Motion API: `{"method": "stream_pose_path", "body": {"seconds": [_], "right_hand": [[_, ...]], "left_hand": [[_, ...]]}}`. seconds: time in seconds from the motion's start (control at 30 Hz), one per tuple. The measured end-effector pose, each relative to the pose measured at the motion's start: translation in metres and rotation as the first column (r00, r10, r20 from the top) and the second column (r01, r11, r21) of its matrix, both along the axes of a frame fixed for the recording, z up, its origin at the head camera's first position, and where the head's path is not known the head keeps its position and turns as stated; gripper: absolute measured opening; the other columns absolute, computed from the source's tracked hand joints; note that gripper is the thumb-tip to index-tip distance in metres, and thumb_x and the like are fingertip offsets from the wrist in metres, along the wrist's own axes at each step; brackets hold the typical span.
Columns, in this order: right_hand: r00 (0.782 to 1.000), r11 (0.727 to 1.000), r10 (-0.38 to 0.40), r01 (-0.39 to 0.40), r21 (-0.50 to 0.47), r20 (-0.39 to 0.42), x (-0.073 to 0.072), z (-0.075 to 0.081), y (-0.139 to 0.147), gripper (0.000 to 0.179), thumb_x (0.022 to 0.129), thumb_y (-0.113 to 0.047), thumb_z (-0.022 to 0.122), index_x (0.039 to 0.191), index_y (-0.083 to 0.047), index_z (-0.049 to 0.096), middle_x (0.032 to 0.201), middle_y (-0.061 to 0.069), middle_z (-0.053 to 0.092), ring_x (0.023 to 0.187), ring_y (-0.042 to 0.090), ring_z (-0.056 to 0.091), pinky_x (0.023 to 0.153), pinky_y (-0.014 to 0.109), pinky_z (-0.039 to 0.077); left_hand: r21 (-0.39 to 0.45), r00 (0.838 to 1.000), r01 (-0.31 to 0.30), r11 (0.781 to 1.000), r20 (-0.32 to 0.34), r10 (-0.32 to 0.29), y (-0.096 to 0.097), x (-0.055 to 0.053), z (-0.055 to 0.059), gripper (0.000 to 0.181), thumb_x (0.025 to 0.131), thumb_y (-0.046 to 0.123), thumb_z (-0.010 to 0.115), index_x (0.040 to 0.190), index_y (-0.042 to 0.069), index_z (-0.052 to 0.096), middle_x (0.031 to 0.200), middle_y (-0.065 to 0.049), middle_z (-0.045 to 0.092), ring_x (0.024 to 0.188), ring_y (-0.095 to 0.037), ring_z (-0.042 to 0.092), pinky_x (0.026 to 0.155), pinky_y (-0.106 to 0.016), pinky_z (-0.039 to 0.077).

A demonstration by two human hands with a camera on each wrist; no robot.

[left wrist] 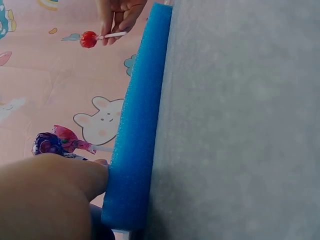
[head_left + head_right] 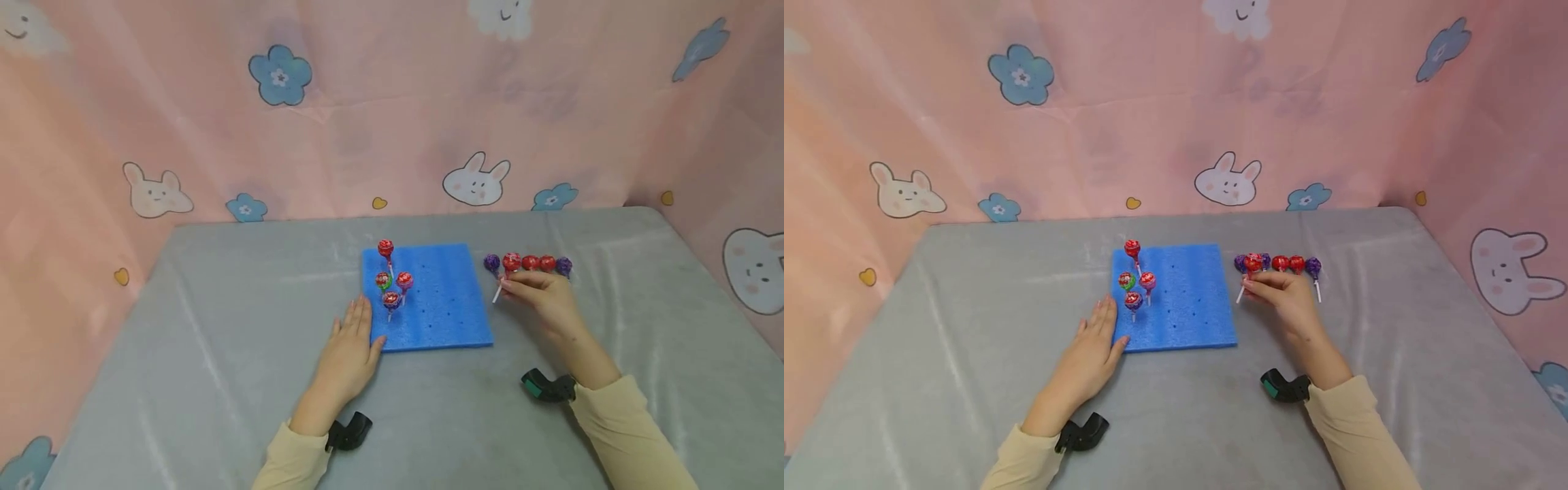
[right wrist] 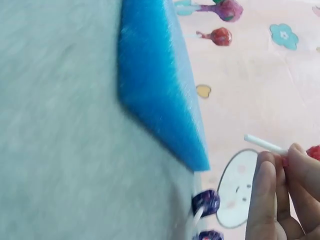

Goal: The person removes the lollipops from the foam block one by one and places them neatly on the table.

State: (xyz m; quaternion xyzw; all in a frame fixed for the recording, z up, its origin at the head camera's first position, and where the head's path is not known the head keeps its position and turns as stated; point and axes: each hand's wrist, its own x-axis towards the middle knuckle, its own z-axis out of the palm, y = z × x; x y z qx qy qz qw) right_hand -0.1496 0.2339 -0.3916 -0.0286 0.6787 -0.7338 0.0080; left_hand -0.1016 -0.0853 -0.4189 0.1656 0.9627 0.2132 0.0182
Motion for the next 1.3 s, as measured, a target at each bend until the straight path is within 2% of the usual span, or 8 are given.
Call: {"method": "stream_pose_path", "body": {"seconds": [0.2,0.37,0.53,0.63,0.77,0.97,1.3], "right_hand": [[0.999,0.998,0.048,-0.047,0.049,-0.014,0.003,0.001,0.017,0.033,0.089,0.01,0.058,0.083,-0.017,0.076,0.082,-0.004,0.071,0.073,0.007,0.068,0.07,0.022,0.054],[0.996,0.985,0.089,-0.089,0.146,0.009,0.0,0.005,0.025,0.028,0.089,0.008,0.06,0.084,-0.014,0.076,0.082,-0.004,0.07,0.073,0.006,0.068,0.069,0.022,0.054],[0.992,0.958,0.109,-0.12,0.259,0.058,-0.002,0.009,0.031,0.01,0.088,0.004,0.063,0.093,0.005,0.072,0.083,-0.004,0.07,0.074,0.006,0.067,0.069,0.022,0.054],[0.986,0.944,0.129,-0.154,0.293,0.102,-0.002,0.008,0.033,0.02,0.088,0.004,0.063,0.101,0.019,0.063,0.084,-0.003,0.071,0.075,0.008,0.067,0.069,0.024,0.055],[0.973,0.923,0.149,-0.201,0.328,0.179,-0.002,0.006,0.037,0.031,0.089,0.002,0.063,0.108,0.026,0.055,0.085,-0.001,0.07,0.076,0.008,0.067,0.07,0.026,0.055],[0.94,0.898,0.169,-0.271,0.347,0.297,-0.001,0.0,0.042,0.032,0.09,-0.002,0.064,0.111,0.021,0.058,0.087,0.001,0.071,0.074,0.008,0.065,0.069,0.026,0.056],[0.917,0.906,0.162,-0.285,0.314,0.366,0.001,-0.005,0.047,0.028,0.088,-0.002,0.066,0.107,0.018,0.063,0.081,-0.001,0.07,0.07,0.006,0.064,0.066,0.025,0.056]], "left_hand": [[0.019,1.0,0.005,1.0,-0.003,-0.005,0.005,-0.003,0.004,0.065,0.101,0.029,0.046,0.148,-0.008,0.021,0.154,-0.022,0.019,0.142,-0.034,0.016,0.111,-0.054,0.016],[0.025,1.0,0.0,1.0,-0.007,0.001,0.004,-0.005,0.005,0.065,0.101,0.029,0.046,0.147,-0.008,0.021,0.154,-0.022,0.019,0.142,-0.035,0.016,0.112,-0.054,0.016],[0.026,1.0,-0.007,1.0,-0.007,0.008,0.002,-0.005,0.007,0.064,0.101,0.029,0.046,0.147,-0.009,0.022,0.154,-0.022,0.018,0.142,-0.035,0.016,0.112,-0.054,0.016],[0.025,1.0,-0.009,1.0,0.001,0.009,0.001,-0.005,0.008,0.064,0.101,0.029,0.046,0.147,-0.009,0.022,0.155,-0.022,0.018,0.142,-0.035,0.016,0.112,-0.054,0.016],[0.028,1.0,-0.009,1.0,0.008,0.009,0.001,-0.004,0.008,0.064,0.101,0.028,0.046,0.147,-0.009,0.021,0.154,-0.022,0.018,0.142,-0.035,0.015,0.111,-0.054,0.016],[0.018,1.0,-0.01,1.0,0.018,0.01,0.002,-0.002,0.005,0.065,0.101,0.029,0.046,0.147,-0.008,0.021,0.155,-0.022,0.017,0.142,-0.035,0.015,0.112,-0.054,0.015],[0.016,0.999,-0.006,1.0,0.036,0.005,0.005,0.0,0.003,0.065,0.101,0.029,0.046,0.147,-0.009,0.021,0.154,-0.023,0.017,0.142,-0.036,0.015,0.111,-0.055,0.015]]}}
